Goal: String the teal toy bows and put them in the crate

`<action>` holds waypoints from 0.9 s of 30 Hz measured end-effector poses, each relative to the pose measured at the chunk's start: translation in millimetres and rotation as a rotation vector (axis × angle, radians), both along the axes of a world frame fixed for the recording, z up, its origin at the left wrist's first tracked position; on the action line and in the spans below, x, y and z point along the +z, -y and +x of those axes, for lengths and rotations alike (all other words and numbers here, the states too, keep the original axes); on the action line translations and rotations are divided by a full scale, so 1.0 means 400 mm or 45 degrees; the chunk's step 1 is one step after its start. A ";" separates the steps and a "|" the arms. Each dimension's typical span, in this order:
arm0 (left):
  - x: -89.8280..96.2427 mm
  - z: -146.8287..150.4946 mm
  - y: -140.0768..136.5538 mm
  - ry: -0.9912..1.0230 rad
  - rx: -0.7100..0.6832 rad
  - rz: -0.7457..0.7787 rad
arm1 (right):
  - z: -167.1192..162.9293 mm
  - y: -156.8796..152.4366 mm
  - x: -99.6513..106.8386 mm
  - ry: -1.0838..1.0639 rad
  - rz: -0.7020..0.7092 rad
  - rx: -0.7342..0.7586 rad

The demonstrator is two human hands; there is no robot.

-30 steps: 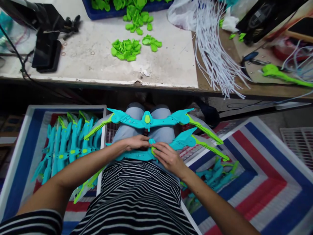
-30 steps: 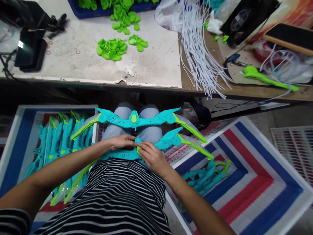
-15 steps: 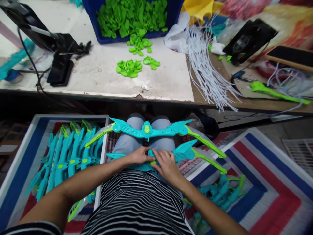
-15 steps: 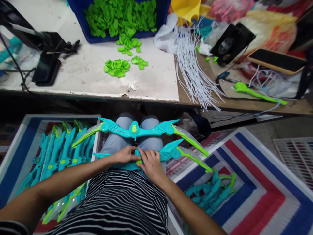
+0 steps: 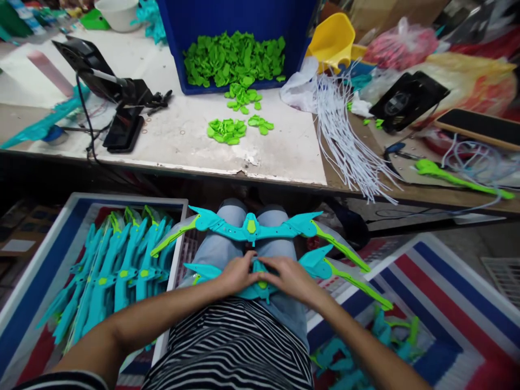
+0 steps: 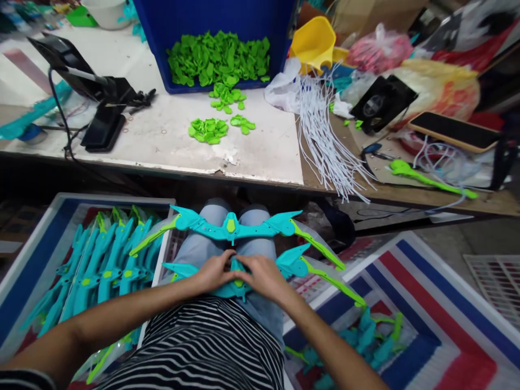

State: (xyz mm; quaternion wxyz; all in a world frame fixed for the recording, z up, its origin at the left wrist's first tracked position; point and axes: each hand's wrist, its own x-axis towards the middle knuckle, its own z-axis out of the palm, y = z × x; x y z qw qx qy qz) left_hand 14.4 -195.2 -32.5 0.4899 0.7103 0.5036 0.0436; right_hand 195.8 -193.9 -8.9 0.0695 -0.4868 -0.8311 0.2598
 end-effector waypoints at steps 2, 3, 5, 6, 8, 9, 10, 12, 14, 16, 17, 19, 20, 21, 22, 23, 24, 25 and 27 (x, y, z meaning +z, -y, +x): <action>0.023 0.013 0.050 -0.077 -0.018 0.262 | -0.008 -0.122 0.059 -0.061 0.140 -0.071; 0.031 0.021 0.074 -0.105 -0.075 0.356 | -0.019 -0.195 0.087 -0.066 0.273 -0.124; 0.036 0.035 0.110 -0.171 -0.227 0.408 | -0.049 -0.352 0.132 0.001 0.510 -0.222; 0.036 0.043 0.117 -0.214 -0.290 0.388 | -0.066 -0.430 0.148 0.040 0.570 -0.295; 0.033 0.056 0.111 -0.303 -0.378 0.321 | -0.095 -0.573 0.162 0.130 0.586 -0.492; 0.032 0.061 0.100 -0.343 -0.406 0.291 | -0.105 -0.633 0.162 0.153 0.577 -0.582; 0.033 0.066 0.085 -0.379 -0.429 0.265 | -0.113 -0.684 0.159 0.165 0.569 -0.659; 0.041 0.069 0.053 -0.427 -0.454 0.234 | -0.118 -0.757 0.147 0.160 0.568 -0.747; 0.057 0.061 0.025 -0.420 -0.487 0.215 | -0.114 -0.795 0.136 0.130 0.595 -0.760; 0.081 0.042 0.003 -0.340 -0.545 0.206 | -0.100 -0.804 0.135 0.107 0.621 -0.712; 0.094 0.030 -0.008 -0.283 -0.575 0.205 | -0.089 -0.801 0.139 0.107 0.614 -0.674; 0.125 0.006 -0.033 -0.187 -0.613 0.195 | -0.057 -0.783 0.159 0.129 0.532 -0.595; 0.140 -0.005 -0.048 -0.162 -0.631 0.164 | -0.037 -0.770 0.173 0.144 0.458 -0.561; 0.153 -0.014 -0.065 -0.152 -0.658 0.104 | -0.017 -0.757 0.188 0.160 0.369 -0.529; 0.163 -0.021 -0.083 -0.152 -0.688 0.021 | 0.003 -0.743 0.204 0.176 0.276 -0.498; 0.169 -0.025 -0.101 -0.150 -0.712 -0.077 | 0.020 -0.729 0.217 0.196 0.190 -0.465; 0.170 -0.028 -0.117 -0.141 -0.726 -0.178 | 0.034 -0.716 0.228 0.225 0.127 -0.432; 0.165 -0.029 -0.132 -0.125 -0.723 -0.269 | 0.044 -0.703 0.235 0.259 0.087 -0.405; 0.141 -0.029 -0.153 -0.089 -0.647 -0.392 | 0.052 -0.678 0.236 0.313 0.077 -0.379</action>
